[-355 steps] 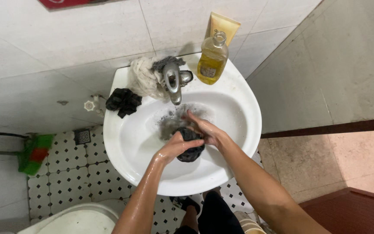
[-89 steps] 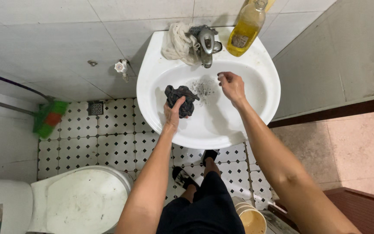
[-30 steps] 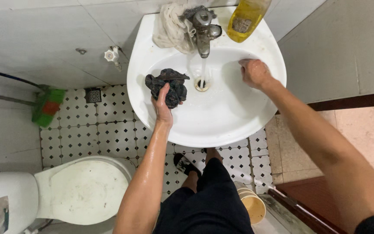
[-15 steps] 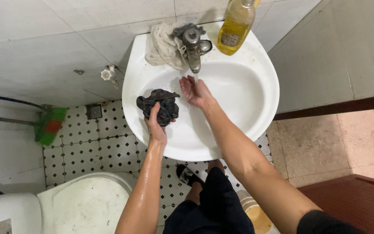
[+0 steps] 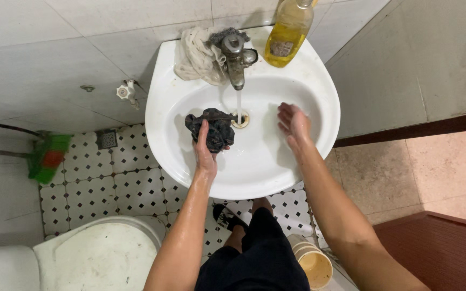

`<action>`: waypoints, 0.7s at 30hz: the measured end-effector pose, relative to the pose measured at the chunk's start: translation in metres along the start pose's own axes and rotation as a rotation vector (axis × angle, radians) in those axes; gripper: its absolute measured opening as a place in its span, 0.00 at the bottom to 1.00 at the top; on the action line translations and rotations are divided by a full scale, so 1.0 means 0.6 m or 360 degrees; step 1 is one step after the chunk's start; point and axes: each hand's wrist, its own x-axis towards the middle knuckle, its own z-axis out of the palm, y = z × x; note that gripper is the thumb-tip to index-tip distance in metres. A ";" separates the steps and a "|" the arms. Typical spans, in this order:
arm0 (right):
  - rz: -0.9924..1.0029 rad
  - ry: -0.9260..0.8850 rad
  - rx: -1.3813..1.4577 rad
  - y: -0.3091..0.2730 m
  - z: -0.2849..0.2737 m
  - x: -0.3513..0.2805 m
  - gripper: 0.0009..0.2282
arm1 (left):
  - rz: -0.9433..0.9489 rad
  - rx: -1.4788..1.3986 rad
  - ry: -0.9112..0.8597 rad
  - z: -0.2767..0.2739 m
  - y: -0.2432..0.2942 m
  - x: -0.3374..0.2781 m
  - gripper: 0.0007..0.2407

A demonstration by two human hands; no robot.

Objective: The person washes a dark cloth in a bathroom sink, repeatedly rinsing and wringing it under running water. They then move to a kitchen area and place the wet cloth on a countertop.

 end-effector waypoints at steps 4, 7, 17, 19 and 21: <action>0.0264 -0.0211 -0.0357 0.045 0.041 0.014 0.19 | -0.0011 -0.0040 0.0003 -0.008 0.000 0.005 0.28; 0.0282 -0.0392 -0.0105 0.084 0.066 0.056 0.18 | -0.0007 -0.0050 0.0081 -0.017 -0.005 0.005 0.30; 0.0358 -0.0953 0.0069 0.152 0.178 0.180 0.23 | 0.0036 0.0010 0.0200 -0.049 -0.006 0.020 0.33; 0.0256 -0.0811 -0.0306 0.140 0.180 0.170 0.22 | -0.0002 -0.0010 0.0192 -0.054 -0.015 0.029 0.33; 0.0076 -0.0715 -0.0545 0.116 0.174 0.155 0.19 | -0.0081 0.0002 0.0162 -0.046 -0.029 0.043 0.36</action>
